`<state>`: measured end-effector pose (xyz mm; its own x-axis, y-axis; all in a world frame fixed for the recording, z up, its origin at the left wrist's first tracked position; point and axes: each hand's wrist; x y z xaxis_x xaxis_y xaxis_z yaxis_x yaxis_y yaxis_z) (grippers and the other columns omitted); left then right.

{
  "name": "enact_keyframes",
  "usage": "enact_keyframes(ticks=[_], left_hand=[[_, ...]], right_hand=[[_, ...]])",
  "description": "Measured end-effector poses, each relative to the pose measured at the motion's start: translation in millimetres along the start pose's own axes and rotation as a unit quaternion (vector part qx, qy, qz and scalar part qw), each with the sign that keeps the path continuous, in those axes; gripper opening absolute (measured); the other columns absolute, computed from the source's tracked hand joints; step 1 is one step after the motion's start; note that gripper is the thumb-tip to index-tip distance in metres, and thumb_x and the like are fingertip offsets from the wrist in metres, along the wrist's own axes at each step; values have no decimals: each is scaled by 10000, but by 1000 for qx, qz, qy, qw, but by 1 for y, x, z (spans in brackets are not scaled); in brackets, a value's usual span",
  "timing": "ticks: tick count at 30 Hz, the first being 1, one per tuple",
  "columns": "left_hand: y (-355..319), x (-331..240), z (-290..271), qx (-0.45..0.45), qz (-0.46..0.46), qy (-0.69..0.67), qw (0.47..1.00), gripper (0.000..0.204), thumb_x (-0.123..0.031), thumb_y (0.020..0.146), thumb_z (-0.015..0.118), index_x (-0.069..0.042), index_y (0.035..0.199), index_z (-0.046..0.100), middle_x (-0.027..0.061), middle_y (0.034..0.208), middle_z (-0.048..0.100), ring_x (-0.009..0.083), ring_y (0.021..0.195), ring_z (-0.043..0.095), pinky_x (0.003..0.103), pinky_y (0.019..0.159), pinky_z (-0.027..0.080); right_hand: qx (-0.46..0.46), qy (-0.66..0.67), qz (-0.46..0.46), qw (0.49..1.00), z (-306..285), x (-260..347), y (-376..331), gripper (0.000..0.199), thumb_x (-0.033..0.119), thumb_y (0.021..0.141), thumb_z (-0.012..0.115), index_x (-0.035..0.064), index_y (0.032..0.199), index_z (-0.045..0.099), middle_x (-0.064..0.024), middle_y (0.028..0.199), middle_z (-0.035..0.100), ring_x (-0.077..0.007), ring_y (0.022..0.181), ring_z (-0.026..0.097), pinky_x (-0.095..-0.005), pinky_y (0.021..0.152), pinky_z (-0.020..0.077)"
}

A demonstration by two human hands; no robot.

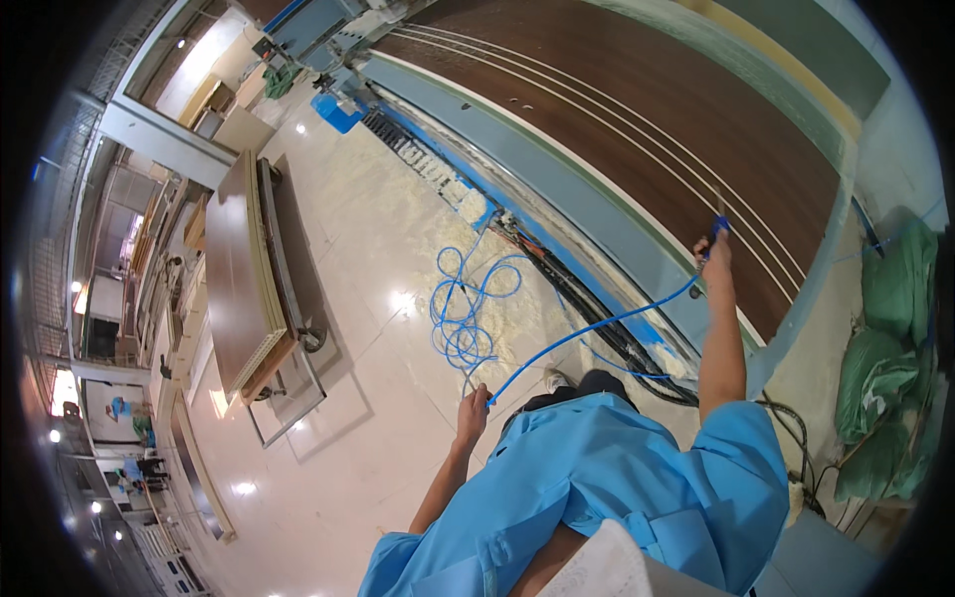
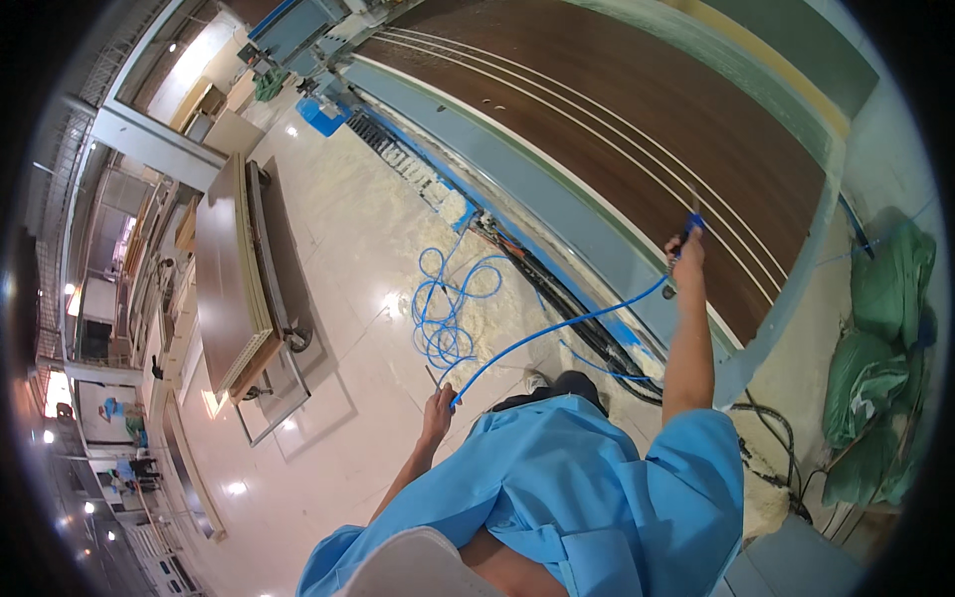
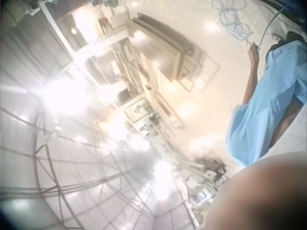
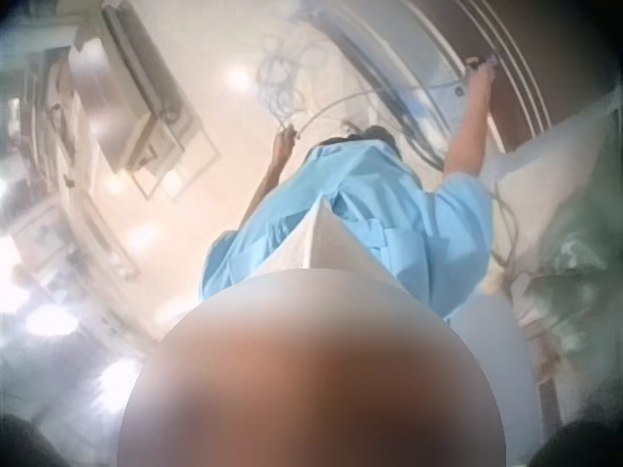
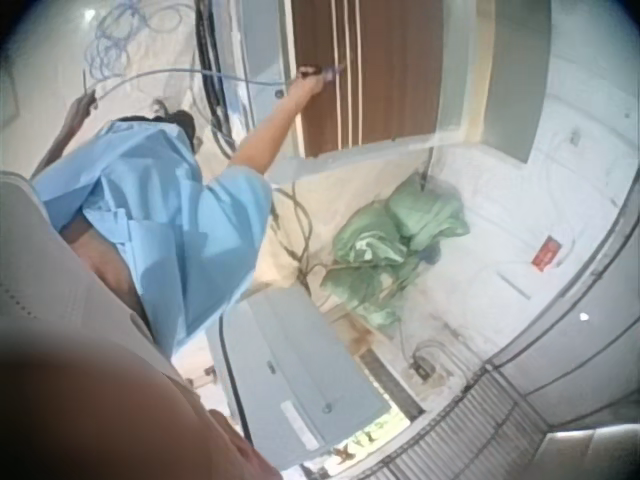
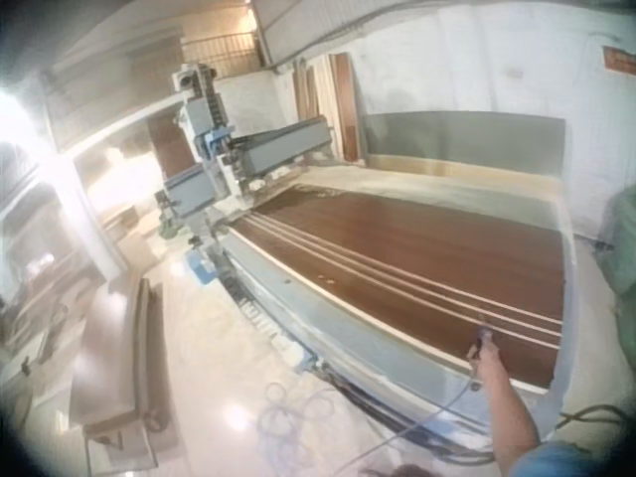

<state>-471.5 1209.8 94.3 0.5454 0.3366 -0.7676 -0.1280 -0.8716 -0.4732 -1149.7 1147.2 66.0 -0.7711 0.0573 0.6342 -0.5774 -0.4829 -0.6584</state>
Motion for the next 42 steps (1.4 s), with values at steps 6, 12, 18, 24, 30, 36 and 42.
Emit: enact_keyframes(ticks=[6, 12, 18, 24, 30, 36, 42], left_hand=[[56, -21, -51, -60, -15, -37, 997, 636, -472, 1111, 407, -3, 776, 675, 35, 599, 519, 142, 565, 471, 344, 552, 362], [113, -46, -93, -97, -3, 22, 995, 635, -460, 1117, 398, -11, 765, 676, 88, 611, 538, 193, 609, 549, 377, 595, 414], [224, -127, -110, -89, -42, -80, 992, 570, -412, 1131, 408, -4, 838, 677, 31, 620, 508, 124, 606, 484, 318, 570, 377], [346, -231, -135, -49, 26, -124, 991, 524, -379, 1145, 374, 5, 945, 669, 11, 639, 519, 87, 568, 452, 275, 537, 354], [418, -285, -143, -45, 40, -130, 990, 538, -393, 1150, 349, 43, 1118, 664, 62, 705, 625, 122, 627, 569, 272, 601, 460], [448, -299, -138, -36, 18, -145, 989, 481, -311, 1136, 363, 41, 1120, 690, 48, 725, 624, 125, 671, 575, 282, 646, 463], [465, -301, -140, -41, 16, -152, 987, 459, -295, 1135, 378, 49, 1145, 682, 47, 735, 631, 122, 673, 579, 279, 647, 469]], right_hand=[[142, -223, 11, 964, 185, -63, 28, 627, 681, 1031, 497, 83, 874, 602, 24, 581, 508, -115, 479, 509, -275, 414, 343], [208, -335, 13, 919, 338, -95, 82, 632, 683, 1027, 504, 81, 855, 592, 12, 584, 519, -125, 488, 520, -282, 417, 341], [92, -55, 48, 993, 469, -73, 201, 549, 629, 1069, 451, 116, 883, 515, 8, 630, 509, -136, 515, 518, -261, 416, 323], [-90, 107, -33, 990, 568, -24, 310, 574, 592, 1087, 431, 62, 874, 487, -58, 669, 538, -189, 529, 552, -302, 428, 347], [-30, 69, -38, 996, 654, -10, 380, 571, 593, 1084, 445, 87, 828, 516, -33, 635, 526, -180, 511, 546, -292, 421, 352], [45, -30, -30, 998, 736, -17, 422, 558, 618, 1064, 477, 103, 853, 521, -11, 644, 526, -158, 517, 526, -282, 410, 334], [107, -117, -28, 987, 775, -28, 431, 558, 615, 1060, 495, 103, 841, 537, -10, 612, 522, -152, 492, 524, -276, 393, 336]])
Point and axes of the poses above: each hand's wrist, its own y-axis towards the middle knuckle, its own z-axis out of the palm, x = y × z
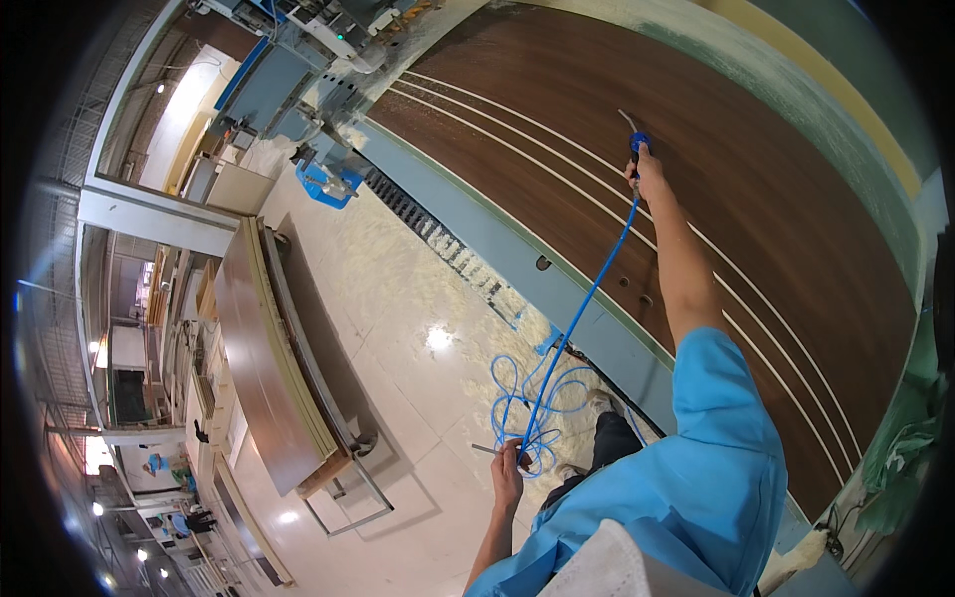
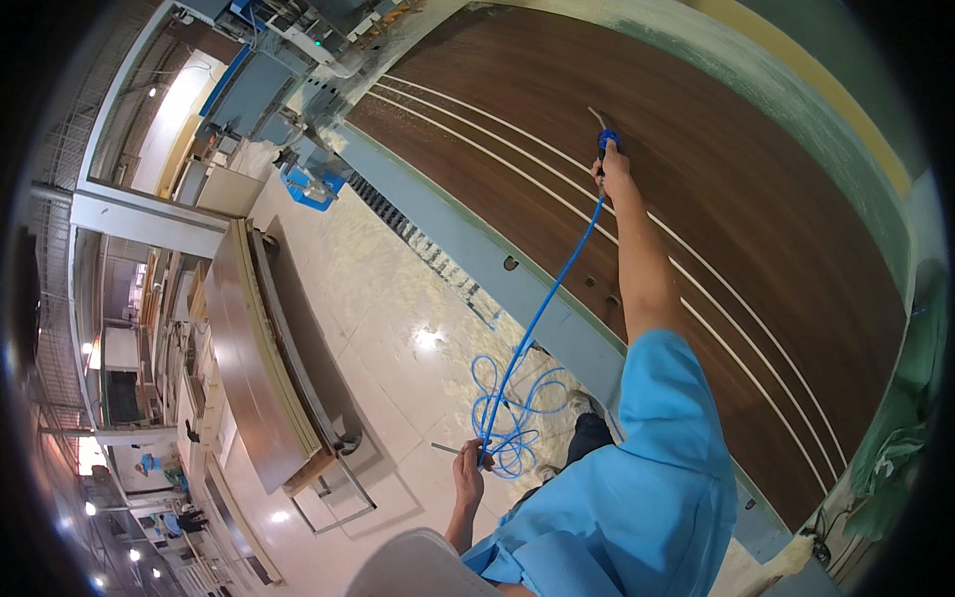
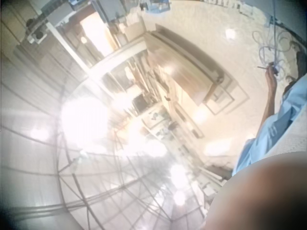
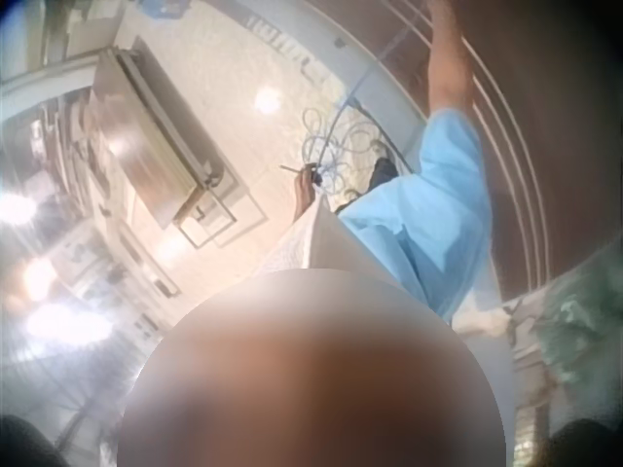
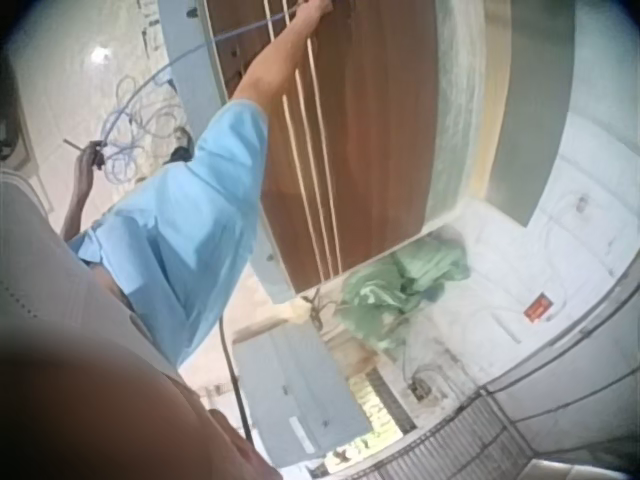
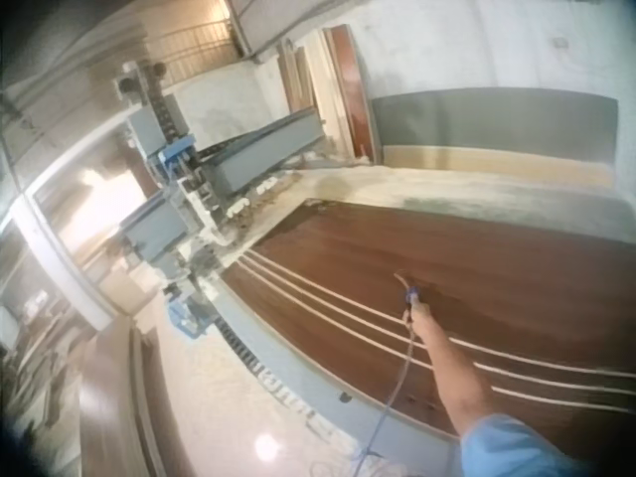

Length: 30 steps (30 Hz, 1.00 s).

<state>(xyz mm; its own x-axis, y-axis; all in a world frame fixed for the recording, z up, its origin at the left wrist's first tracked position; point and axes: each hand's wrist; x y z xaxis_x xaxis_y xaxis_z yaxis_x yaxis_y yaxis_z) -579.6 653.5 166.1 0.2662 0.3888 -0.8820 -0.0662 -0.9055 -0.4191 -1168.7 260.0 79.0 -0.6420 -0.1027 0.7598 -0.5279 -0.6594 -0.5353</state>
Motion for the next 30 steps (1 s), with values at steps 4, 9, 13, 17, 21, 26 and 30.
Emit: enact_keyframes(ticks=[4, 9, 13, 17, 21, 26, 30], left_hand=[[7, -2, -7, -10, -8, 14, 1000, 464, -296, 1132, 380, 43, 1137, 696, 48, 730, 627, 123, 668, 576, 280, 639, 470], [9, -1, -16, -20, -21, 17, 999, 454, -296, 1123, 385, 21, 1136, 710, 37, 706, 598, 121, 654, 553, 287, 626, 451], [8, 6, -16, -21, -45, 17, 999, 459, -307, 1127, 389, 21, 1139, 710, 25, 702, 584, 119, 647, 536, 293, 622, 434], [6, 10, -9, -47, -42, -21, 998, 484, -345, 1141, 391, 28, 1175, 697, 46, 771, 630, 136, 711, 582, 302, 690, 480], [8, 4, -3, -67, -27, -46, 996, 503, -367, 1149, 385, 35, 1230, 678, 77, 888, 675, 160, 842, 633, 317, 815, 518], [15, -2, -6, -46, -12, -40, 998, 507, -365, 1150, 384, 42, 1262, 665, 85, 933, 684, 168, 901, 643, 325, 871, 519], [13, 6, -12, -34, -10, -39, 999, 512, -366, 1149, 380, 45, 1258, 664, 89, 920, 683, 171, 879, 646, 324, 858, 522]], right_hand=[[31, -120, 39, 991, 26, -16, 2, 603, 603, 1072, 473, 87, 768, 540, -50, 559, 525, -179, 450, 531, -313, 376, 340], [172, -223, 54, 958, 73, -41, -8, 609, 610, 1059, 503, 83, 762, 576, -23, 546, 537, -152, 419, 505, -312, 377, 346], [185, -286, -4, 940, 112, -49, -14, 593, 598, 1065, 501, 82, 780, 572, -13, 538, 534, -138, 423, 502, -297, 379, 340], [46, -129, -23, 990, 150, -35, -8, 578, 587, 1075, 478, 87, 795, 547, -45, 545, 539, -162, 433, 527, -308, 381, 340], [-84, -11, -43, 996, 161, -8, -9, 567, 580, 1081, 464, 77, 825, 519, -53, 568, 534, -198, 427, 535, -320, 382, 368], [-196, 54, -113, 973, 152, 25, -12, 602, 588, 1090, 430, 59, 813, 503, -61, 603, 535, -202, 453, 543, -318, 393, 383], [-143, 82, -49, 985, 126, 35, -11, 590, 597, 1088, 428, 67, 845, 513, -51, 623, 540, -186, 502, 570, -299, 407, 382]])
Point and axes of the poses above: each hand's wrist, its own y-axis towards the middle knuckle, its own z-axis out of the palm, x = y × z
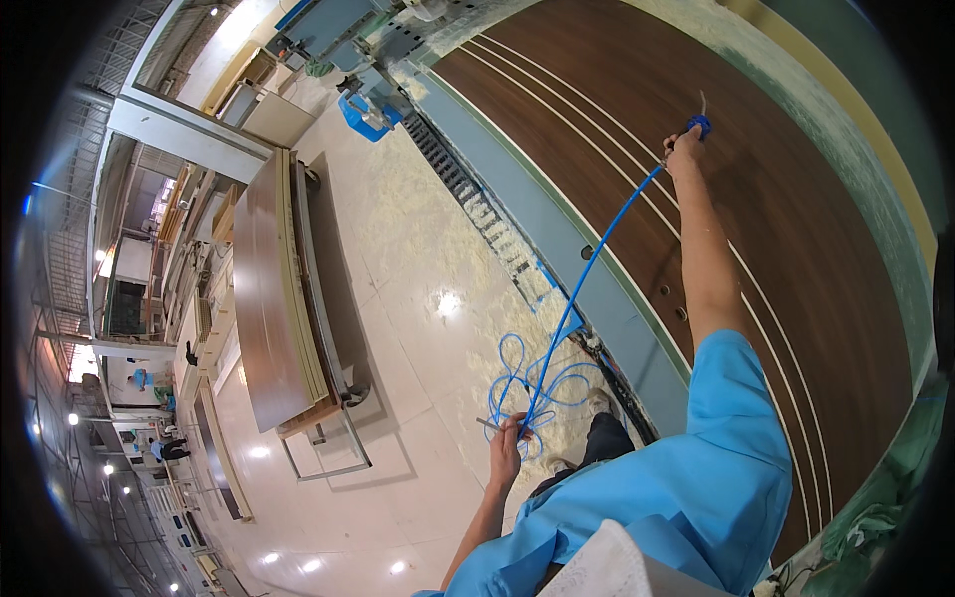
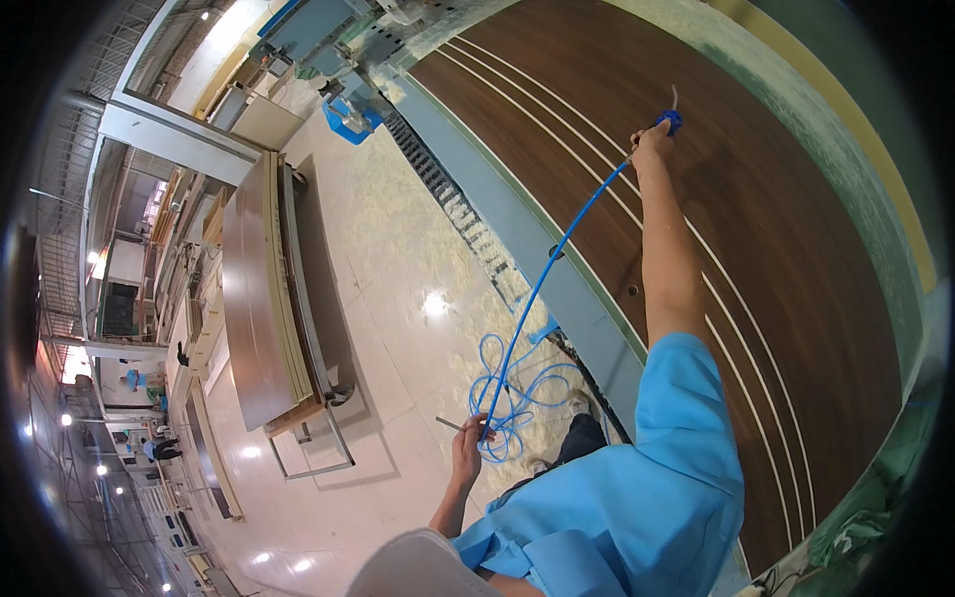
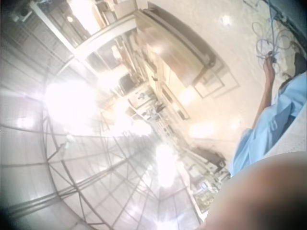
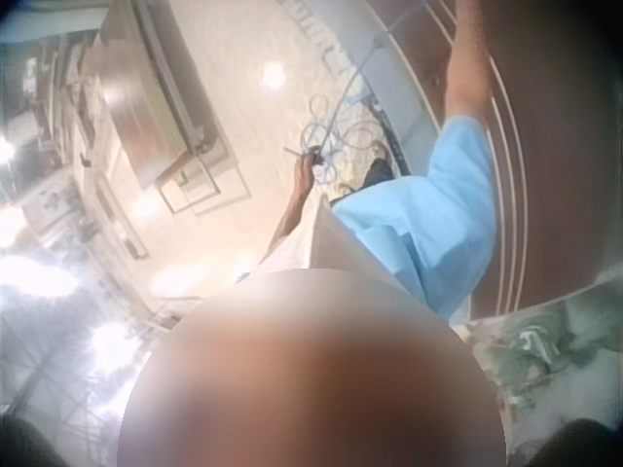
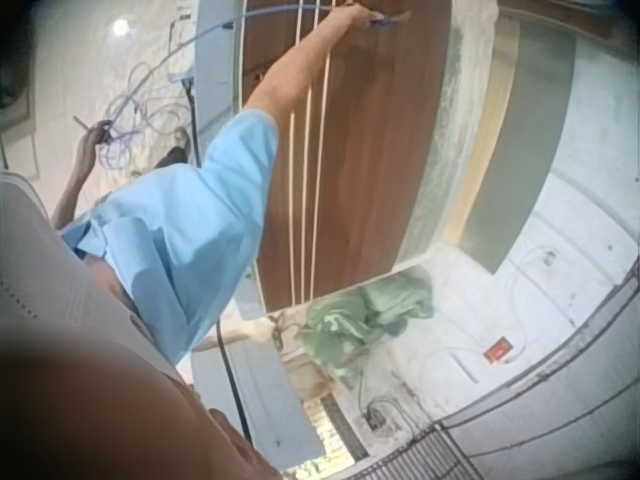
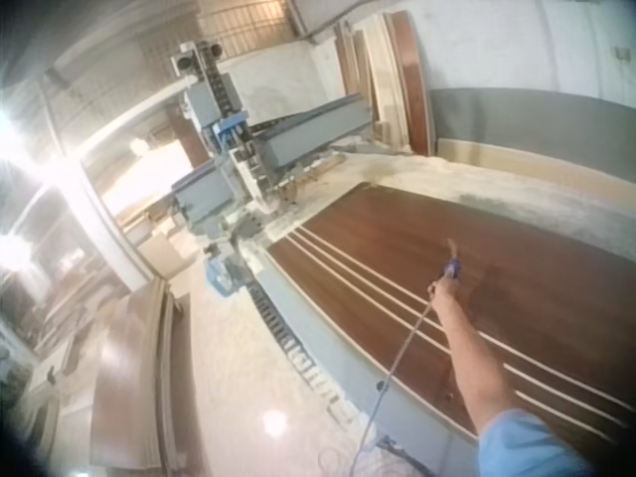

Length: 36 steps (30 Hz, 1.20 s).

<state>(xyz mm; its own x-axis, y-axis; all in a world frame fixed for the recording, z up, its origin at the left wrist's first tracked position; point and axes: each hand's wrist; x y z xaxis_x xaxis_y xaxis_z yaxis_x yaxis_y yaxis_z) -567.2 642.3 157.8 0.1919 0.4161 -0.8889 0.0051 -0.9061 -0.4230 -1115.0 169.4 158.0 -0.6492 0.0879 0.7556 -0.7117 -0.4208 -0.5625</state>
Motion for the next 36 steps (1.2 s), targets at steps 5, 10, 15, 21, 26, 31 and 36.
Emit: enact_keyframes(ticks=[5, 10, 15, 21, 26, 31, 36], left_hand=[[-13, 21, -16, 32, -5, 87, 996, 496, -354, 1144, 376, 32, 1249, 671, 108, 919, 708, 198, 899, 684, 353, 861, 530], [-24, 40, -28, 42, 20, 137, 990, 501, -368, 1140, 380, 18, 1233, 686, 125, 959, 759, 218, 942, 716, 361, 887, 535], [-27, 41, -33, 90, 24, 52, 994, 550, -410, 1142, 382, 36, 1192, 700, 153, 1031, 765, 245, 995, 730, 372, 954, 541], [-63, 23, -3, 303, 82, -6, 949, 668, -505, 1140, 329, 51, 1287, 670, 163, 1265, 705, 251, 1247, 634, 416, 1082, 490], [-149, 46, 40, 481, 46, -4, 876, 644, -548, 1131, 309, -58, 1488, 527, 112, 1513, 530, 281, 1430, 465, 452, 1154, 409], [-248, 89, 35, 506, -22, 44, 861, 588, -542, 1129, 342, -106, 1430, 596, 64, 1377, 574, 201, 1098, 563, 391, 980, 484], [-304, 118, 32, 493, 27, 104, 863, 559, -511, 1133, 364, -67, 1268, 676, 69, 1064, 635, 168, 907, 599, 327, 825, 515]], right_hand=[[236, -155, 45, 958, -62, -18, -16, 541, 622, 1063, 475, 116, 891, 560, -19, 625, 557, -152, 494, 565, -267, 398, 373], [340, -307, 52, 887, -152, -54, -91, 549, 613, 1068, 472, 111, 878, 589, -24, 590, 599, -150, 463, 569, -289, 392, 397], [307, -303, 50, 901, -292, -97, -202, 602, 685, 1017, 521, 106, 864, 587, -3, 550, 531, -124, 430, 518, -287, 394, 376], [198, -303, -5, 932, -472, -172, -378, 610, 673, 1025, 521, 68, 996, 595, -19, 593, 506, -145, 432, 495, -313, 412, 399], [80, -514, -162, 838, -570, -218, -545, 579, 520, 1064, 505, -38, 1189, 592, -215, 770, 690, -326, 606, 692, -443, 549, 521], [141, -567, -116, 803, -645, -224, -668, 579, 260, 978, 638, -21, 1408, 370, -301, 1051, 694, -483, 959, 698, -539, 765, 546], [256, -534, -139, 794, -713, -201, -731, 793, 355, 954, 683, 15, 1542, 273, -326, 1159, 668, -455, 1028, 692, -525, 853, 536]])
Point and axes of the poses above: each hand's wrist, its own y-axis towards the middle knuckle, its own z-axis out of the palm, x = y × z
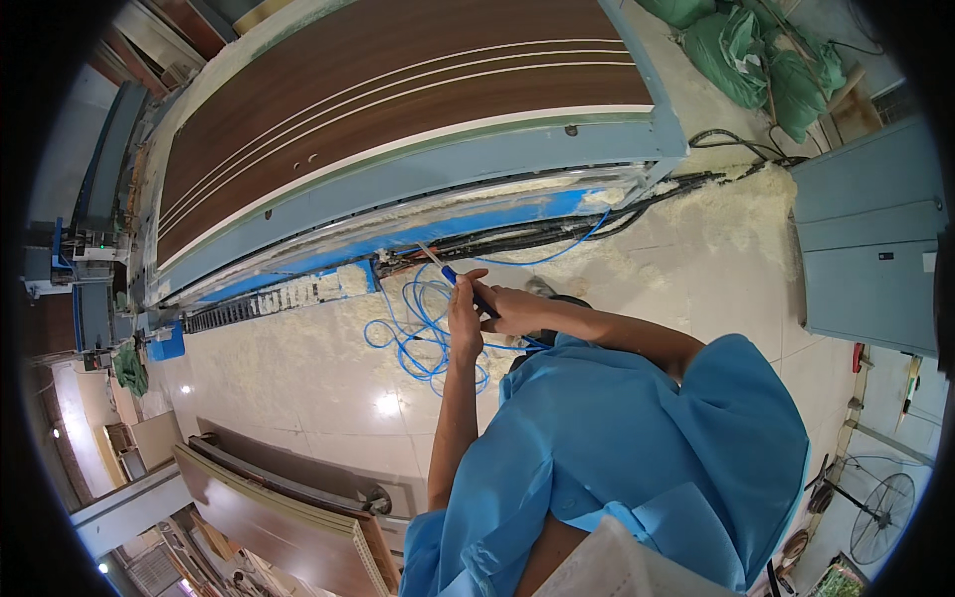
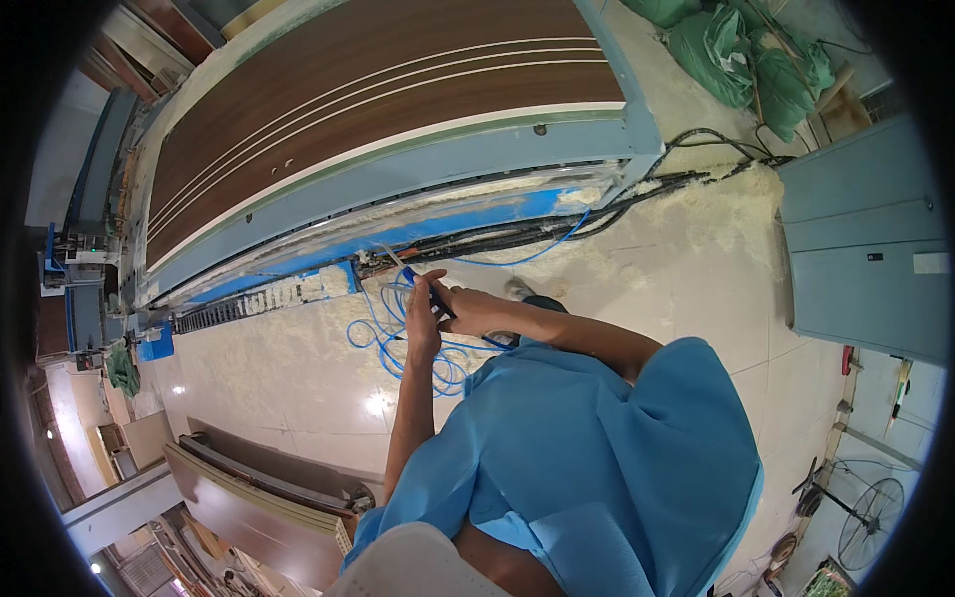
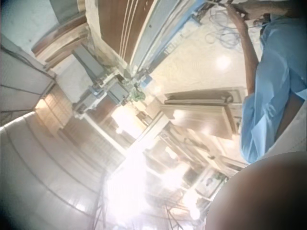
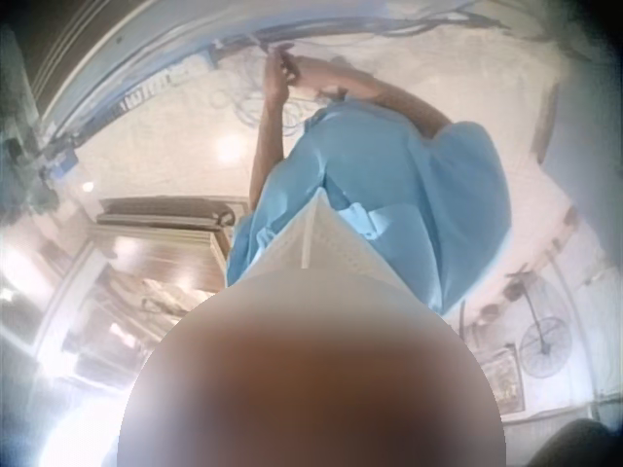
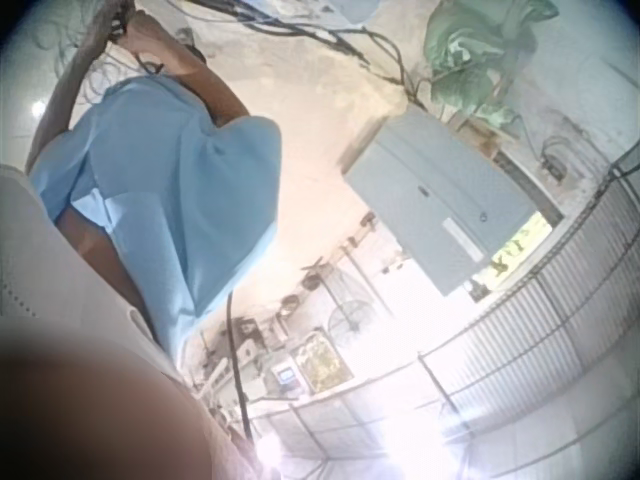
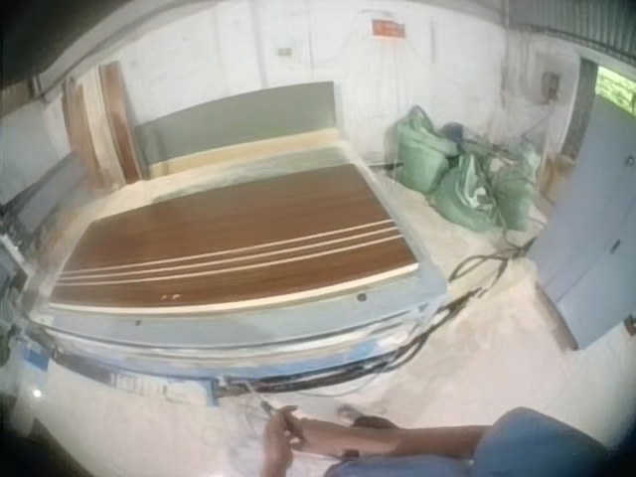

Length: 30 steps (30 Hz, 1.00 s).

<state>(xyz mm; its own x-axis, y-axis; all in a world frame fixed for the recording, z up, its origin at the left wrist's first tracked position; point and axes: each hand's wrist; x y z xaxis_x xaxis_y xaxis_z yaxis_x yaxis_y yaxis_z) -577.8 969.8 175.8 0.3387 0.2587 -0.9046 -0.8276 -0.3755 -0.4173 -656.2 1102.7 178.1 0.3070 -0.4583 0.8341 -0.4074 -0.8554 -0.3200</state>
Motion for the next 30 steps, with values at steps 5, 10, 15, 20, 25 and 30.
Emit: enact_keyframes(ticks=[5, 10, 15, 20, 25, 30], left_hand=[[-13, 8, 64, 23, 83, 35, 996, 471, -384, 1156, 381, -28, 1215, 683, 55, 1090, 660, 158, 969, 604, 299, 903, 480], [-7, 35, 168, 120, 209, 113, 964, 357, -229, 1117, 418, 15, 1262, 634, 76, 1157, 674, 162, 1018, 620, 308, 888, 494], [0, 71, 290, 81, 263, 226, 935, 367, -224, 1083, 464, 4, 1326, 617, 181, 1315, 651, 318, 1247, 593, 432, 1026, 467], [-15, 76, 385, 108, 97, 182, 973, 350, -195, 1060, 494, 1, 1315, 631, 206, 1343, 627, 380, 1214, 620, 415, 1021, 488], [-43, 55, 455, 157, 106, 360, 913, 391, -65, 951, 658, -101, 1340, 630, 149, 1209, 667, 297, 1096, 652, 366, 951, 525], [-97, 82, 489, 72, 197, 296, 932, 711, -12, 909, 636, -199, 1561, 424, 215, 1190, 639, 339, 982, 675, 405, 845, 555]], right_hand=[[-155, 84, -64, 982, -62, -19, -61, 392, 393, 958, 715, 14, 1058, 712, -194, 1090, 688, -395, 964, 688, -481, 818, 537], [-399, 75, -117, 906, -109, -55, -123, 304, 299, 928, 772, 46, 1085, 710, -143, 1081, 648, -352, 965, 660, -458, 880, 525], [-335, 29, -188, 923, -185, -127, -182, 288, 284, 879, 807, 39, 1021, 753, -137, 1103, 680, -343, 1067, 630, -438, 927, 508], [-234, -7, -216, 948, -236, -190, -252, 155, 197, 943, 718, 52, 981, 760, -83, 966, 720, -275, 929, 679, -412, 841, 540], [-224, 488, -81, 840, -279, -246, -289, 150, 197, 1034, 638, 54, 1067, 672, -39, 873, 684, -110, 731, 635, -274, 686, 541], [-368, 495, 52, 785, -308, -335, -320, 197, 338, 1021, 669, 154, 1090, 679, 40, 655, 481, -58, 505, 407, -234, 459, 334]])
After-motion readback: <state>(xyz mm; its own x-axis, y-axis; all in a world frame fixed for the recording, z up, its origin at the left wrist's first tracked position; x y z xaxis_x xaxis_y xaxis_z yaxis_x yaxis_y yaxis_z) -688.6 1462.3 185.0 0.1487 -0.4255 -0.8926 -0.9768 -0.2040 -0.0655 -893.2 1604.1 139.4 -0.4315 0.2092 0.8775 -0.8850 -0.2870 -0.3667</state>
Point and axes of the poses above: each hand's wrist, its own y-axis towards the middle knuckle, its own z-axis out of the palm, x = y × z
